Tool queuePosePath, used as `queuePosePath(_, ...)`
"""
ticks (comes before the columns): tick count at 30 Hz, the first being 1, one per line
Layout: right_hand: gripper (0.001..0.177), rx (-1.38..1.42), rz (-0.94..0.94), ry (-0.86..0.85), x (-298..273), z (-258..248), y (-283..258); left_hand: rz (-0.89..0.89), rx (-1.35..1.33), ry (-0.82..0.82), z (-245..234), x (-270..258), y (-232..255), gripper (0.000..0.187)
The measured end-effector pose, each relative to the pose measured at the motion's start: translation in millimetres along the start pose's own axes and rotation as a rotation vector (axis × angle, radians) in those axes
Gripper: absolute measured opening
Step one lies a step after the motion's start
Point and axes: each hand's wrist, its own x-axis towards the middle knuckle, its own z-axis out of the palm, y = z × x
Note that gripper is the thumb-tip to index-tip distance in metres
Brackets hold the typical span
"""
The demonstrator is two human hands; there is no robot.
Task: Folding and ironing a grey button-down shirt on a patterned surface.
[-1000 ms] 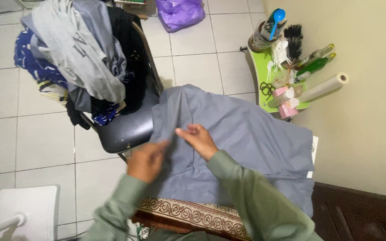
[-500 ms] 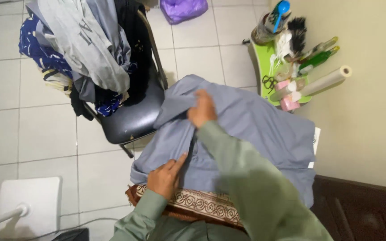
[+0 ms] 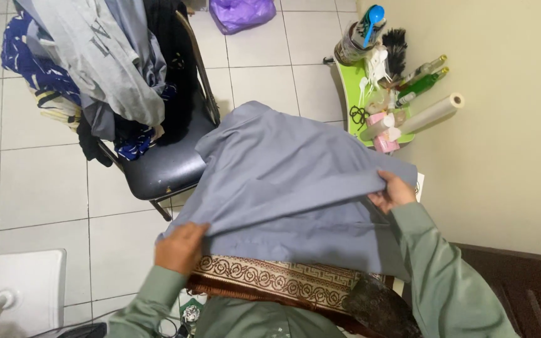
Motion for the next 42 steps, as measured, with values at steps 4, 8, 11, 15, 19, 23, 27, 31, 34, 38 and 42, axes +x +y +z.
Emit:
queuePosePath(4, 0.049, 0.116, 0.037, -0.311, -42, 35, -49, 0.011, -0.170, 0.224, 0, 7, -36, 0.040)
queuePosePath(8, 0.014, 0.154, -0.330, -0.478, -175, 55, -108, -0.053, -0.166, 0.398, -19, 7, -26, 0.037)
queuePosePath(11, 0.013, -0.010, -0.331, -0.444, -153, 1, -92, 0.022, -0.104, 0.459, -2, -18, -29, 0.032)
queuePosePath(15, 0.012, -0.120, -0.106, -0.341, -197, -21, -37, 0.124, -0.020, 0.374, 22, -47, -32, 0.041)
queuePosePath(19, 0.052, -0.313, 0.205, -0.226, -89, -68, 55, -0.008, 0.052, 0.269, 27, -56, -44, 0.054)
queuePosePath(23, 0.094, -0.628, -0.064, -0.089, -52, -79, 79, -0.028, 0.014, 0.142, 31, -51, -65, 0.055)
queuePosePath(27, 0.069, -0.473, -0.398, -0.218, -45, -98, 62, 0.024, -0.115, 0.356, -1, -35, -59, 0.028)
queuePosePath(31, 0.054, -0.748, -0.425, -0.248, -79, -106, 60, -0.053, -0.074, 0.112, 10, -45, -70, 0.043)
queuePosePath(34, 0.061, -1.094, -0.725, -0.379, -42, -126, 84, -0.186, 0.040, -0.150, 6, -40, -65, 0.062)
queuePosePath(38, 0.048, -1.308, -0.709, -0.203, -93, -85, 55, 0.013, -0.099, -0.114, -16, -10, -34, 0.062)
queuePosePath(42, 0.052, -1.392, -0.440, -0.052, -98, -71, 47, -0.107, -0.035, -0.221, -32, 44, 16, 0.041)
